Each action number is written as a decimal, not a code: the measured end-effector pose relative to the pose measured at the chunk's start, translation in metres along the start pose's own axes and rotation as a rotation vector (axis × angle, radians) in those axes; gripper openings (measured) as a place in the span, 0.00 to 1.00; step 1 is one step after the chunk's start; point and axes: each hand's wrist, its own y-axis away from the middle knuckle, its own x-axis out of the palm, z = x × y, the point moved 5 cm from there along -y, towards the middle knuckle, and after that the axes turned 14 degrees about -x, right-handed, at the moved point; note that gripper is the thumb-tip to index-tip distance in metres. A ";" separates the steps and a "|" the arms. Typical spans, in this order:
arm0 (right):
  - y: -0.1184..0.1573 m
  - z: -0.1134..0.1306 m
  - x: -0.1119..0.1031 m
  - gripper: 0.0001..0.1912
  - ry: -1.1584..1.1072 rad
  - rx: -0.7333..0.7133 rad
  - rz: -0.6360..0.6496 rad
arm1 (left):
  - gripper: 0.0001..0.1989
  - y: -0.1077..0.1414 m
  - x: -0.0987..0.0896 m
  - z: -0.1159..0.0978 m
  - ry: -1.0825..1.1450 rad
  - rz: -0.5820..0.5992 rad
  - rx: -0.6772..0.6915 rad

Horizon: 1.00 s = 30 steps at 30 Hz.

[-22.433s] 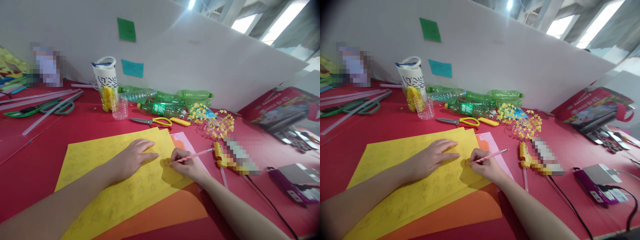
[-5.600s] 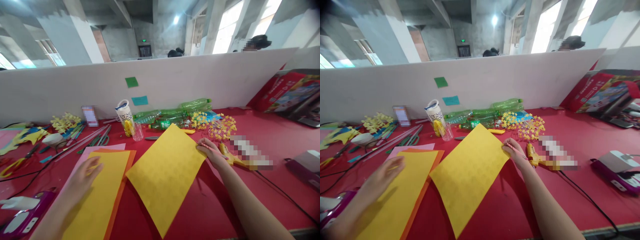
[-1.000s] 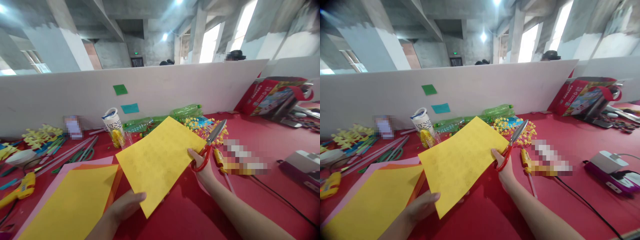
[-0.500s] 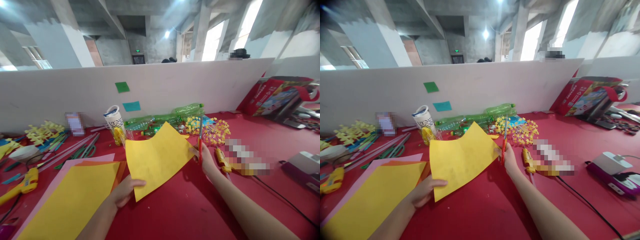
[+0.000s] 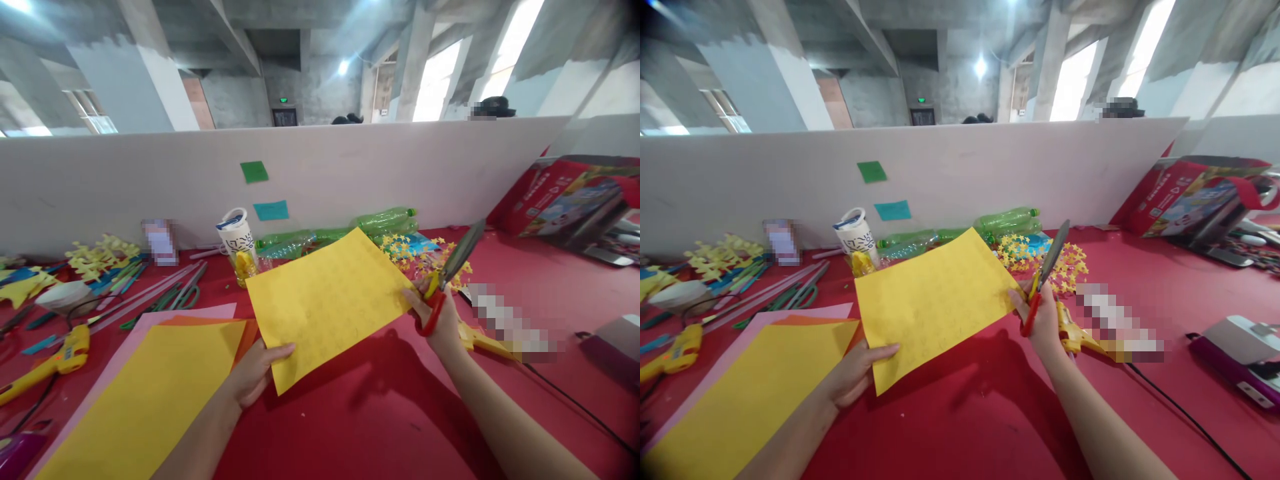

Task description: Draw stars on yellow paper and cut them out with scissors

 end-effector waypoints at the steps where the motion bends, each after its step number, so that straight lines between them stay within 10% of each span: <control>1: -0.002 0.000 -0.001 0.17 0.011 0.016 0.017 | 0.23 0.000 -0.003 -0.003 -0.008 -0.046 0.050; 7: 0.002 0.016 0.009 0.15 0.066 0.020 0.139 | 0.26 0.003 -0.019 -0.025 0.075 -0.191 0.319; 13: 0.049 0.034 0.055 0.13 0.113 0.110 0.959 | 0.25 0.010 -0.034 -0.042 0.154 -0.266 0.436; 16: 0.062 0.036 0.062 0.15 0.250 0.115 1.147 | 0.23 0.016 -0.039 -0.049 0.182 -0.355 0.474; 30: 0.069 0.029 0.068 0.20 0.334 0.221 1.023 | 0.17 0.031 -0.030 -0.054 0.120 -0.448 0.509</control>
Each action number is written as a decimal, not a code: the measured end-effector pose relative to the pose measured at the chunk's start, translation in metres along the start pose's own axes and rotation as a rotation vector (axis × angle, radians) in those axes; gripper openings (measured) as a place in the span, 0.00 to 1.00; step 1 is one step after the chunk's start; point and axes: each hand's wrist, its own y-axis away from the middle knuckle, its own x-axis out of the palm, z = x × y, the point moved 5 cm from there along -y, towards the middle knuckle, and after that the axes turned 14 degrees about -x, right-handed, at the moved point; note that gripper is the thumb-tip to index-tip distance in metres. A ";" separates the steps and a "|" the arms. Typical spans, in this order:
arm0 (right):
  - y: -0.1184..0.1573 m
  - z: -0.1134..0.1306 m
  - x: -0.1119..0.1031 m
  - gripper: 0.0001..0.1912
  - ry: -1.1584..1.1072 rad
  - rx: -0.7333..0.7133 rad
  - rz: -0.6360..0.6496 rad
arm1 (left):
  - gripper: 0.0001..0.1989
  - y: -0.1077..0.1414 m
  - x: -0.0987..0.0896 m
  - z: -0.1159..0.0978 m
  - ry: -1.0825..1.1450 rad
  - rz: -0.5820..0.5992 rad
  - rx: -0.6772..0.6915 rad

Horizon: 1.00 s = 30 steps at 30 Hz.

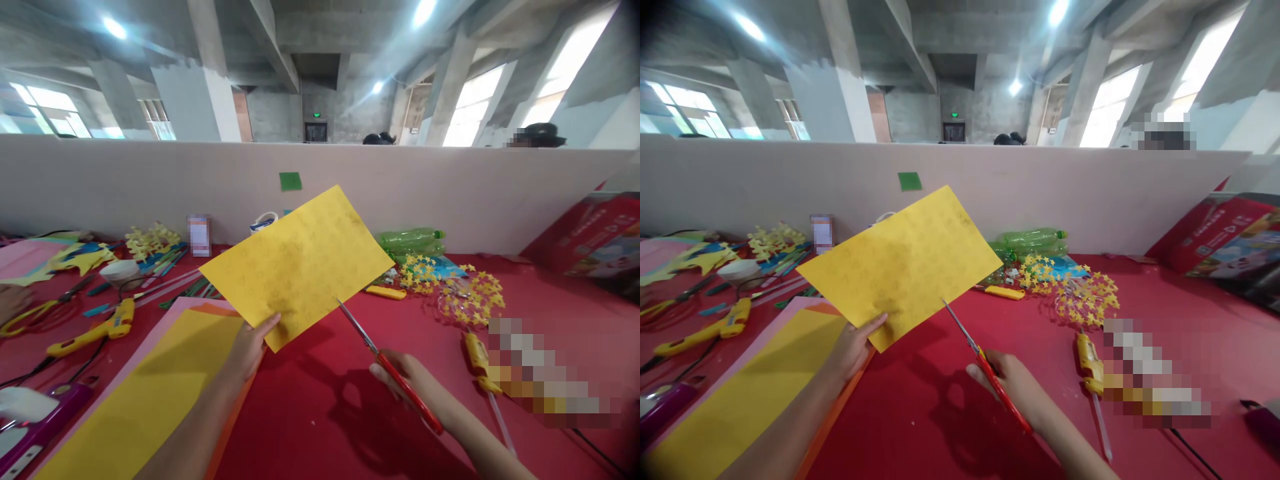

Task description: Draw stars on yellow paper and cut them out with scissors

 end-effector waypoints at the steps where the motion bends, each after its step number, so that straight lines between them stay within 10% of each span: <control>1: 0.000 0.000 0.001 0.21 0.000 -0.003 0.000 | 0.19 -0.001 0.000 0.002 0.006 0.014 -0.002; 30: 0.005 -0.002 0.013 0.20 -0.203 0.070 0.027 | 0.23 0.001 0.006 0.018 0.039 0.151 -0.027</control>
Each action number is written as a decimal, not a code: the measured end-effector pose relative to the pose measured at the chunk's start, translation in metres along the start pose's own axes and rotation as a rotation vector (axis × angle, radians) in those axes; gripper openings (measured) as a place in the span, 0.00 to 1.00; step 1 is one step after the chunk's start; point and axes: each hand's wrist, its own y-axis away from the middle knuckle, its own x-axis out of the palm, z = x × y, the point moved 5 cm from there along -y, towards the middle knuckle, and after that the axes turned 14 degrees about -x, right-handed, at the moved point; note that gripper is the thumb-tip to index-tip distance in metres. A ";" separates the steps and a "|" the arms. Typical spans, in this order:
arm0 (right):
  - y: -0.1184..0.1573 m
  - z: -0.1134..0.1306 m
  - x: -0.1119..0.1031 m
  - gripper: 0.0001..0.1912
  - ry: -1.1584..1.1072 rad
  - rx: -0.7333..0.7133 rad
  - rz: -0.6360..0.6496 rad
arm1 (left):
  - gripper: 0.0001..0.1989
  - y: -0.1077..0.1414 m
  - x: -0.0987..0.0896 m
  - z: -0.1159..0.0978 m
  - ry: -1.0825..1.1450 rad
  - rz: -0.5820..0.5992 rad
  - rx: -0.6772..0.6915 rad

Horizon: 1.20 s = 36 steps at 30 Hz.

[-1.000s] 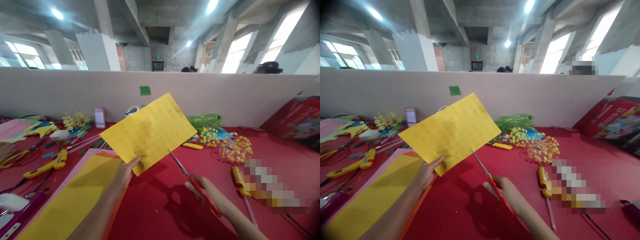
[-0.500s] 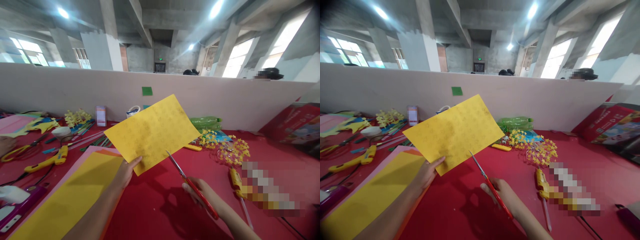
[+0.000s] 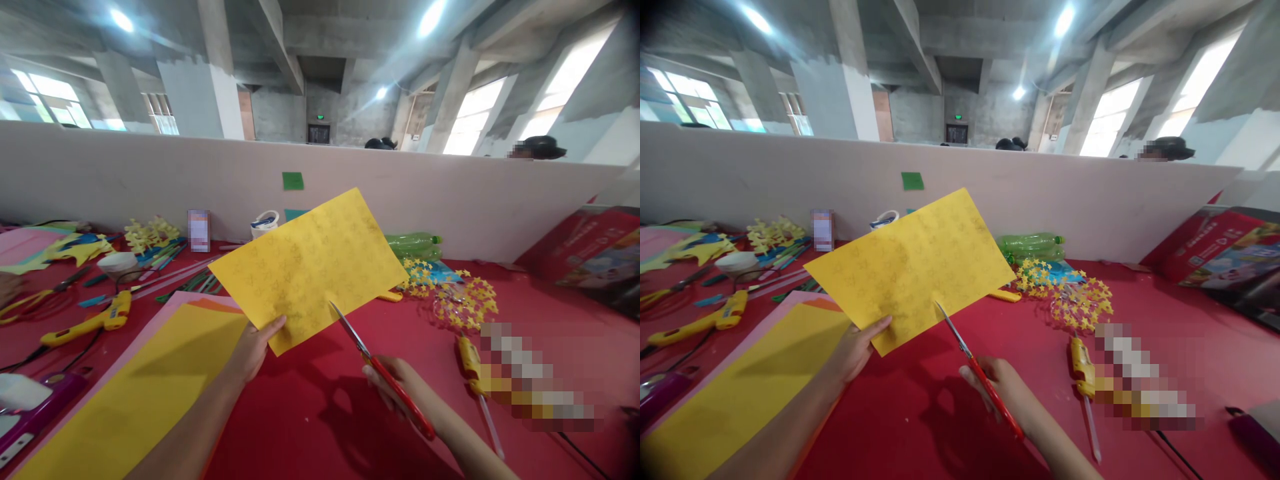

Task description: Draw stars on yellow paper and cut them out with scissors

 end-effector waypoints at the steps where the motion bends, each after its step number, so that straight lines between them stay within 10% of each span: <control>1: 0.000 0.000 0.000 0.21 0.002 0.009 -0.003 | 0.22 0.001 0.000 0.000 -0.008 -0.003 -0.004; 36: -0.004 -0.014 0.009 0.23 -0.099 0.089 -0.060 | 0.29 -0.004 0.000 0.014 -0.036 0.086 -0.031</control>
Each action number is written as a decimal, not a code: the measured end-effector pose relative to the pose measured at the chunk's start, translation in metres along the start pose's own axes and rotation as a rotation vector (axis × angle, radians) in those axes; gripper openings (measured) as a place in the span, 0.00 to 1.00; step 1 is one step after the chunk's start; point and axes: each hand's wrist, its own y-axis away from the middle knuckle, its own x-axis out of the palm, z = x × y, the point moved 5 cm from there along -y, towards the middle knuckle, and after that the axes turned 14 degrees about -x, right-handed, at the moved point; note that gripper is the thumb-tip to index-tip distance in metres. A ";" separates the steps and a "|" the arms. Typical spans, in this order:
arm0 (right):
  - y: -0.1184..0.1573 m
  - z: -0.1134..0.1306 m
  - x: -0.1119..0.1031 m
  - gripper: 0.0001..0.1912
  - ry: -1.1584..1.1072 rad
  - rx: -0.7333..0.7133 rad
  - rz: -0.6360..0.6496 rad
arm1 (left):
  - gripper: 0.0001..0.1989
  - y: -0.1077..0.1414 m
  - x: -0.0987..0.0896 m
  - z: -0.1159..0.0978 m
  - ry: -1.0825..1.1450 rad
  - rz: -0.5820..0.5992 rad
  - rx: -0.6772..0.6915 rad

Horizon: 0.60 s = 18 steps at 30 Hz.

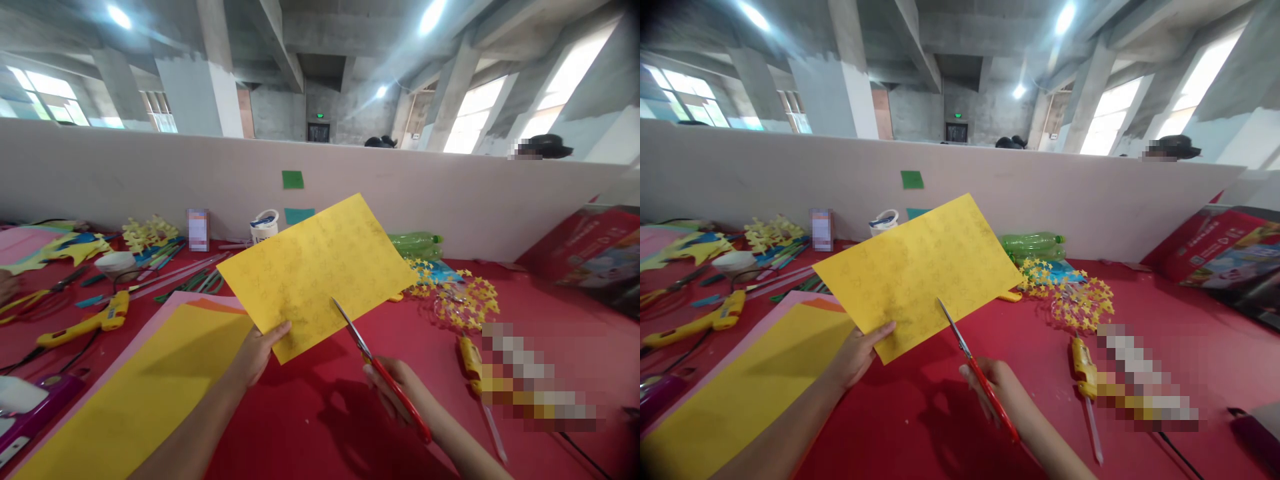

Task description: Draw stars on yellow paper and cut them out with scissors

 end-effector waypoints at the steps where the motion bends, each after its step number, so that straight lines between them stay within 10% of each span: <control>1: 0.000 0.001 0.000 0.23 0.007 0.010 -0.001 | 0.29 0.000 0.000 0.000 -0.002 0.000 0.004; 18: 0.001 0.004 0.004 0.24 -0.008 -0.007 -0.003 | 0.27 0.010 0.018 0.003 0.014 -0.025 -0.083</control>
